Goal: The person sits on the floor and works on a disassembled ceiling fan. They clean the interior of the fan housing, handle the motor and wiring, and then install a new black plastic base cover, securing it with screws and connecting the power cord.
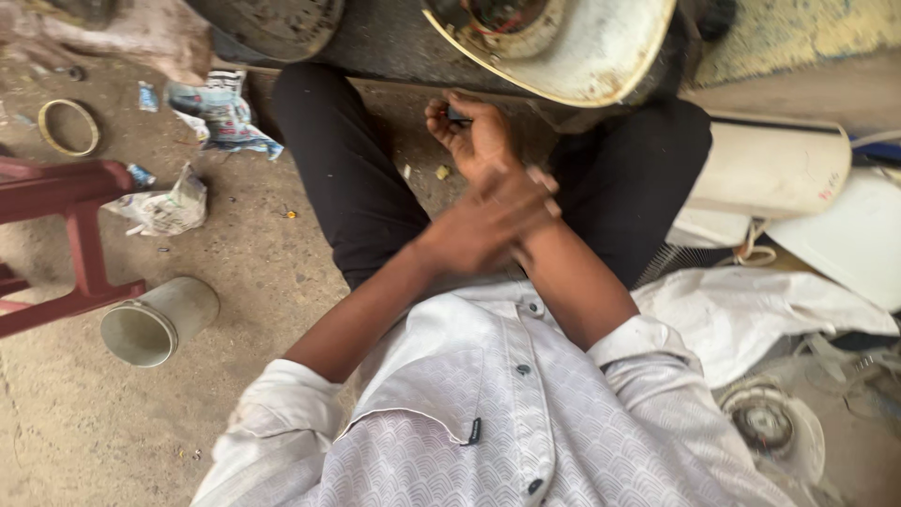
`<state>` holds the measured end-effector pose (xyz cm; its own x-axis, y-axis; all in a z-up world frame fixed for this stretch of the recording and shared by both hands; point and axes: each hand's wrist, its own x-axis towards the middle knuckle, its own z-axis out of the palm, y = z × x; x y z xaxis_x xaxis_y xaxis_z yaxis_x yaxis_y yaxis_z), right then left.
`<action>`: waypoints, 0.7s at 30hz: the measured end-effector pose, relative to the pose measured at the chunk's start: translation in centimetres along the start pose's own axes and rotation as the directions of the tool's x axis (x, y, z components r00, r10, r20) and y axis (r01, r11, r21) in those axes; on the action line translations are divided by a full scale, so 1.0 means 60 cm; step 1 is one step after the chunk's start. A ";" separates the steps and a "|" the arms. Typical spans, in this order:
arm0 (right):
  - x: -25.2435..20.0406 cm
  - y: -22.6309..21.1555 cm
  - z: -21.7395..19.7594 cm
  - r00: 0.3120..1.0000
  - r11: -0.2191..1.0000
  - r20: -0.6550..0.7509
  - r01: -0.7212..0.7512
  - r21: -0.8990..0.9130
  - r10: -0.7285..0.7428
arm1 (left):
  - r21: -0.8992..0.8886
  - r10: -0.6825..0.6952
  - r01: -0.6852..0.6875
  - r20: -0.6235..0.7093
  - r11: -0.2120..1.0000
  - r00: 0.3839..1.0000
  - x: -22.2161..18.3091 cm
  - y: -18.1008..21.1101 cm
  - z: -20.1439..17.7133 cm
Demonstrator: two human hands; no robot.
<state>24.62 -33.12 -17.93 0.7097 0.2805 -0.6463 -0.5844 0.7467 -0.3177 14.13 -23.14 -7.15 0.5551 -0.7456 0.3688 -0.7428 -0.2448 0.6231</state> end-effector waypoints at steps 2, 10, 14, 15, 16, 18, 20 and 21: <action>0.022 0.009 0.011 0.999 0.998 -0.054 0.001 -0.067 -0.004 | 0.298 -0.283 0.332 -0.195 0.895 0.939 -0.029 -0.054 -0.030; 0.066 -0.017 0.101 0.978 0.916 -0.010 0.190 -0.353 -0.207 | -0.386 -0.562 0.707 -0.827 0.592 0.019 -0.159 -0.320 -0.159; 0.012 -0.012 0.093 0.961 0.831 0.059 0.263 -0.489 -0.270 | -0.862 -0.872 0.378 -0.438 0.338 -0.219 -0.205 -0.442 -0.205; -0.014 -0.014 0.079 0.962 0.778 0.070 0.256 -0.574 -0.265 | -0.867 -0.885 0.372 -0.422 0.331 -0.197 -0.208 -0.459 -0.211; -0.042 -0.014 0.065 0.962 0.716 0.079 0.248 -0.652 -0.261 | -0.878 -0.897 0.363 -0.397 0.311 -0.193 -0.206 -0.471 -0.219; -0.094 -0.023 0.037 0.975 0.637 0.126 0.217 -0.740 -0.185 | -0.899 -0.919 0.347 -0.346 0.268 -0.187 -0.195 -0.475 -0.232; -0.138 -0.034 0.013 0.978 0.569 0.130 0.201 -0.797 -0.164 | -0.940 -0.944 0.201 -0.304 0.276 -0.127 -0.186 -0.449 -0.248; -0.155 -0.041 0.002 0.977 0.565 0.120 0.200 -0.801 -0.175 | -0.953 -0.953 0.123 -0.290 0.278 -0.093 -0.178 -0.432 -0.259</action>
<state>19.49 -37.47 -11.08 0.8430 0.2161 -0.4925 -0.5035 -0.0049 -0.8640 33.27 0.78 -16.52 0.7646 0.4820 -0.4278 0.2184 0.4308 0.8756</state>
